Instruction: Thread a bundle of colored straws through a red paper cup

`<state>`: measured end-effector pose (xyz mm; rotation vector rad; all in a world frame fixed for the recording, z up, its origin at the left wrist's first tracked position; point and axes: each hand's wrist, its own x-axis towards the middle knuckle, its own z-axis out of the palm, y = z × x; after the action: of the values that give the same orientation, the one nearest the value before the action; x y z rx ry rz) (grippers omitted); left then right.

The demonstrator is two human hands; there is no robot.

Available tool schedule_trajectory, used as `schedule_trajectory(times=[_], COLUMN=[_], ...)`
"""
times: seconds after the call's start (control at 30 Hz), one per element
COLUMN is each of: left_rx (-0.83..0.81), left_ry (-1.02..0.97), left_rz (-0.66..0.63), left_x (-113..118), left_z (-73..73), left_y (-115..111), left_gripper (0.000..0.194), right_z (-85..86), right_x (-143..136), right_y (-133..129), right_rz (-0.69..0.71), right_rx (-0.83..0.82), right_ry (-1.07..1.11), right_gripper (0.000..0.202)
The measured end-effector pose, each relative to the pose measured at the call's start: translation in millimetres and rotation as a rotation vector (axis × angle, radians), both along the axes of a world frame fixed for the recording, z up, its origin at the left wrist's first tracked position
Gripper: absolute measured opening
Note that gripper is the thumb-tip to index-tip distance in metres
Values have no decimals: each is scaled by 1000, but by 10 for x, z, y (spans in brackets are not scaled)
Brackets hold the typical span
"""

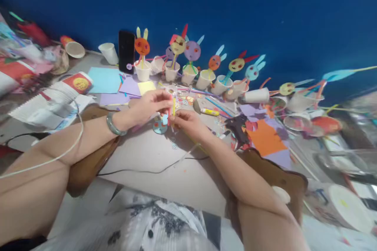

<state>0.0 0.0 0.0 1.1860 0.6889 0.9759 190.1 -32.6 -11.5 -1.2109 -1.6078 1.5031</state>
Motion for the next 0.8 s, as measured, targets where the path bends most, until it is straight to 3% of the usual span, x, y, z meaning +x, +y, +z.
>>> schedule_trajectory(times=[0.17, 0.43, 0.8], left_rx=[5, -66, -32], left_ry=[61, 124, 116], left_rz=[-4, -12, -34], left_x=[12, 8, 15], left_z=[-29, 56, 14], left_y=[17, -27, -13], left_gripper=[13, 8, 11], right_z=[-21, -149, -24], right_x=[26, 116, 94], right_y=[-16, 52, 24], right_rz=[9, 45, 96], right_rx=[-5, -50, -36], right_ry=[-8, 54, -15], right_gripper=[50, 48, 52])
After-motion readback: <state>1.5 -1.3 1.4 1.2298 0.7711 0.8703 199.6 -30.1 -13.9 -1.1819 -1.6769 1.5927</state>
